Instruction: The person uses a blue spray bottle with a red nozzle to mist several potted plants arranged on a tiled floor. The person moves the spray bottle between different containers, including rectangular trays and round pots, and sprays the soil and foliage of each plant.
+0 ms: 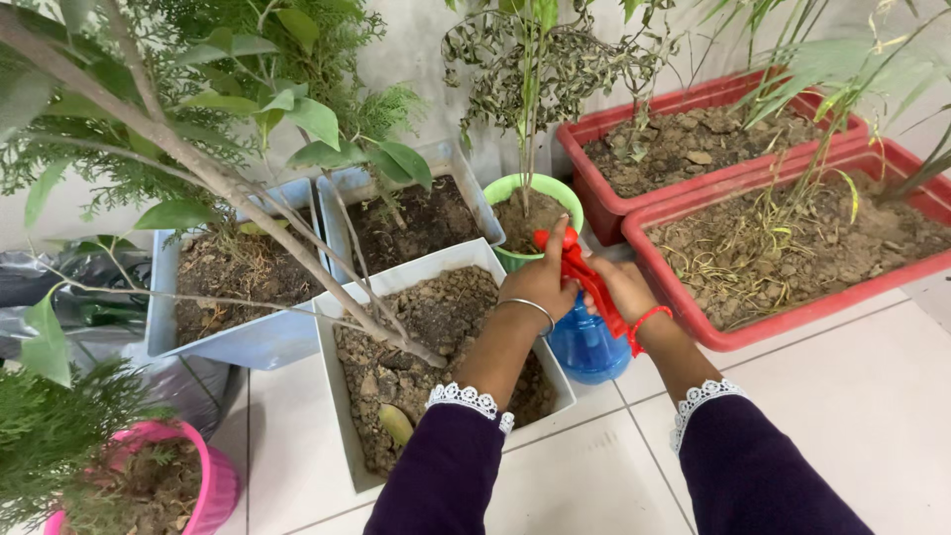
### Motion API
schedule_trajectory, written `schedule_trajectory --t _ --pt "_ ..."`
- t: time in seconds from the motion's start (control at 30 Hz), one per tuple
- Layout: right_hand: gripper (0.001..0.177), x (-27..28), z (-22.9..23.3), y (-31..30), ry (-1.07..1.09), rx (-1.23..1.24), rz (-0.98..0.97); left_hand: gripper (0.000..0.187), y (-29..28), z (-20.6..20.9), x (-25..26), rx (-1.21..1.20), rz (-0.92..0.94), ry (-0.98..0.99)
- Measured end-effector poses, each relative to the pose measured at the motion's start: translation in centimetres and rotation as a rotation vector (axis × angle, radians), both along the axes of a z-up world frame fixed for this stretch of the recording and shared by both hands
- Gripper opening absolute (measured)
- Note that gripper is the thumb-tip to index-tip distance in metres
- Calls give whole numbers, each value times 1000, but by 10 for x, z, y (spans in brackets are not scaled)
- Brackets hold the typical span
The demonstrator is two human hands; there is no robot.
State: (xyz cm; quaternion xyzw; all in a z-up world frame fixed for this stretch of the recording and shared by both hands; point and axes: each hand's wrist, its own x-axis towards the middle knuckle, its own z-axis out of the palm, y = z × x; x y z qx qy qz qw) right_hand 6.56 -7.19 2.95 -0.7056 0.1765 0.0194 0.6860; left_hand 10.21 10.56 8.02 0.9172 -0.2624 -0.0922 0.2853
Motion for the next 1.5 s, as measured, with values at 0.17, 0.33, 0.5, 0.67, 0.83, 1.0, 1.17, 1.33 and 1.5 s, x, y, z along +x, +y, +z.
schedule_trajectory --t 0.17,0.33,0.5,0.67,0.83,1.0,1.17,1.33,1.5 --pt "56 16 -1 8 5 14 -4 110 0 -16 5 -37 78 -103" --pt "51 41 -6 11 47 22 -34 118 -8 -26 5 39 130 -207" --pt "45 68 -23 9 -7 76 -21 111 -17 -32 13 201 118 -207" --pt "52 70 -17 25 -27 92 -91 108 -18 -36 18 123 154 -183" --pt "56 64 -4 34 -42 58 -192 103 -18 -33 18 139 157 -162" --pt "43 73 -16 28 -57 63 -161 95 -18 -40 19 119 167 -175" --pt "39 77 -24 19 -58 99 -147 83 -19 -42 19 196 144 -200" --pt "54 66 -5 27 10 85 -180 77 -19 -37 17 201 142 -184" --pt "53 64 3 24 40 98 -167 73 -19 -40 18 177 143 -192"
